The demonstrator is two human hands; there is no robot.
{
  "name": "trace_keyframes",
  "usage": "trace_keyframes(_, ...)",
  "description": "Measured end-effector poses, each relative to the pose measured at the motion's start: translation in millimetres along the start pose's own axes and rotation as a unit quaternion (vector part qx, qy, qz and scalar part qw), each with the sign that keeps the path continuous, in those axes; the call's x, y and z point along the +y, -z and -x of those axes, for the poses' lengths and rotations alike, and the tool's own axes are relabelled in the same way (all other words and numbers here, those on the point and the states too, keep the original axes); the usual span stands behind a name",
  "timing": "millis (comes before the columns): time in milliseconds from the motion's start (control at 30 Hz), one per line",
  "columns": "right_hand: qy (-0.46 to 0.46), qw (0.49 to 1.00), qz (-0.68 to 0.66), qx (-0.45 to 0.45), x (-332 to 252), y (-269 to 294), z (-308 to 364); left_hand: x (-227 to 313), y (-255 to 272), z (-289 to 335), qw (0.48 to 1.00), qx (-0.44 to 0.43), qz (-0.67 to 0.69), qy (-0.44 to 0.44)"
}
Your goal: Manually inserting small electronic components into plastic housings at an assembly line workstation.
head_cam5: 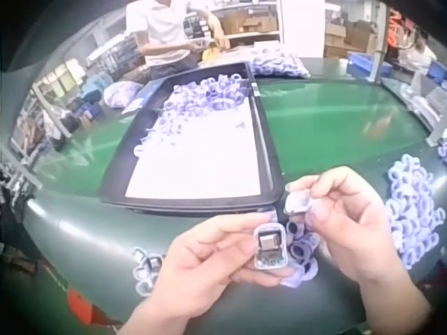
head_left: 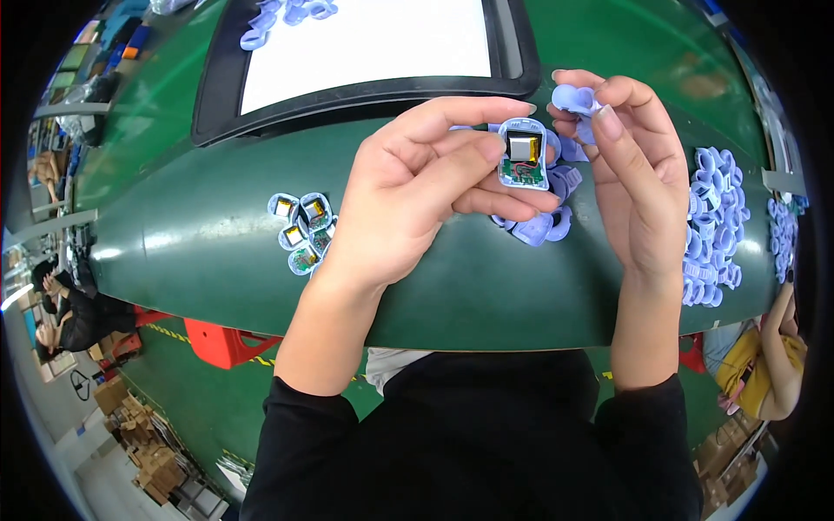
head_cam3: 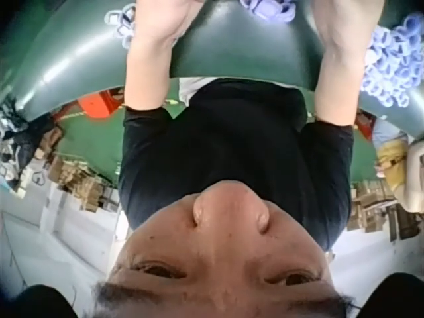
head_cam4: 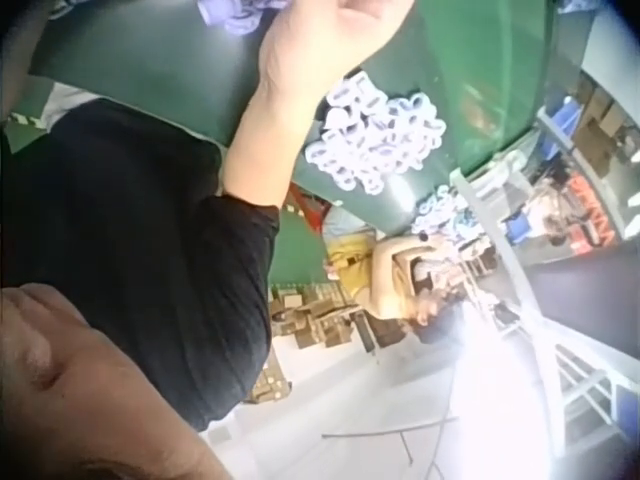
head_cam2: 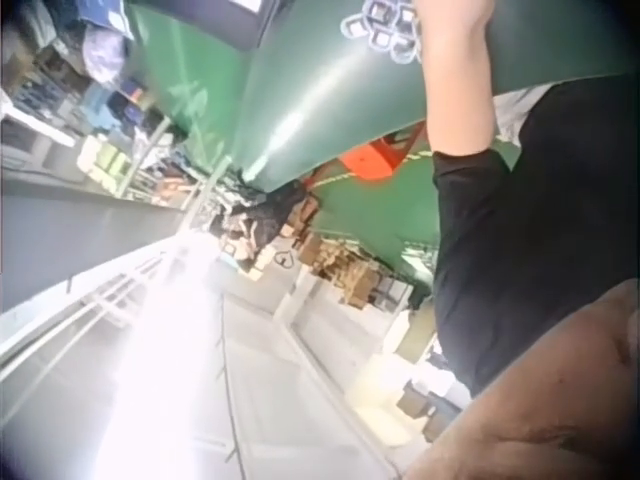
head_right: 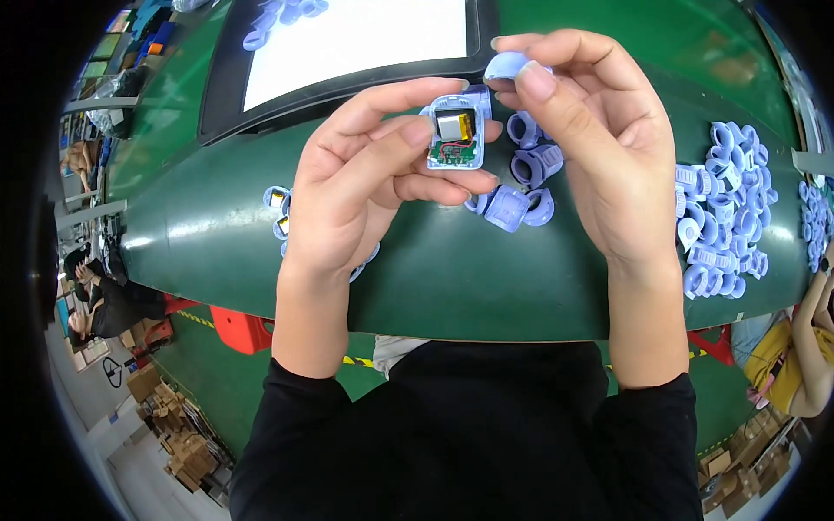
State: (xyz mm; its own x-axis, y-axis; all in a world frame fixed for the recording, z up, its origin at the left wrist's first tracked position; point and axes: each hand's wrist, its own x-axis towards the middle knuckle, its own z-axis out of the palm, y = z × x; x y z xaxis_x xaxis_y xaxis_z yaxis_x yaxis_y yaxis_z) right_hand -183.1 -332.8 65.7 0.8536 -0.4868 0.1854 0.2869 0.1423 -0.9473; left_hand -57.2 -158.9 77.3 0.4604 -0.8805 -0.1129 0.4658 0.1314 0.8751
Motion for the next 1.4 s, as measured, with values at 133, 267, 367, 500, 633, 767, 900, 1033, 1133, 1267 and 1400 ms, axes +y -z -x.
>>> trace_keyframes(133, 0.000, 1.000, 0.006, -0.007, 0.5, -0.5, 1.0, -0.4, -0.5, 0.4, 1.000, 0.004, 0.002, 0.009)
trace_keyframes(267, 0.036, 0.998, 0.028, -0.031, -3.0, -2.0, 2.5, 1.3, -2.2, 0.7, 1.000, 0.000, 0.007, 0.008)
trace_keyframes(367, 0.056, 0.996, 0.059, -0.037, -1.9, -6.2, 3.3, 0.3, -0.5, 0.4, 0.999, 0.002, 0.036, 0.009)
trace_keyframes(500, 0.079, 0.993, 0.075, -0.044, 2.1, -11.8, 4.7, -2.5, 3.7, -2.1, 0.998, 0.003, 0.061, 0.002)
trace_keyframes(633, 0.113, 0.982, 0.136, -0.058, -0.7, -15.1, 3.3, -3.2, 4.3, -3.1, 0.999, -0.019, 0.020, -0.033)
trace_keyframes(767, 0.119, 0.971, 0.193, -0.073, -3.0, -21.4, 5.1, -5.1, 0.9, -2.4, 0.998, 0.010, 0.054, -0.018)
trace_keyframes(900, 0.168, 0.955, 0.241, -0.037, 0.2, -24.1, 5.7, -9.6, 1.1, -0.9, 0.997, -0.002, 0.084, 0.000)
trace_keyframes(1033, 0.189, 0.941, 0.278, -0.039, -4.1, -26.7, 6.9, -12.9, 4.5, 0.1, 0.993, -0.023, 0.115, -0.007)
trace_keyframes(1133, 0.182, 0.939, 0.290, -0.033, -3.7, -28.0, 4.9, -20.5, 9.8, -1.7, 0.990, -0.035, 0.138, -0.013)
trace_keyframes(1267, 0.132, 0.977, 0.168, -0.015, 0.9, -25.5, 7.9, -18.8, 6.8, -3.4, 0.986, -0.038, 0.160, -0.006)
trace_keyframes(1400, 0.136, 0.983, 0.109, -0.056, -0.7, -18.6, 6.9, -17.8, 8.6, -6.8, 0.982, -0.072, 0.177, -0.005)
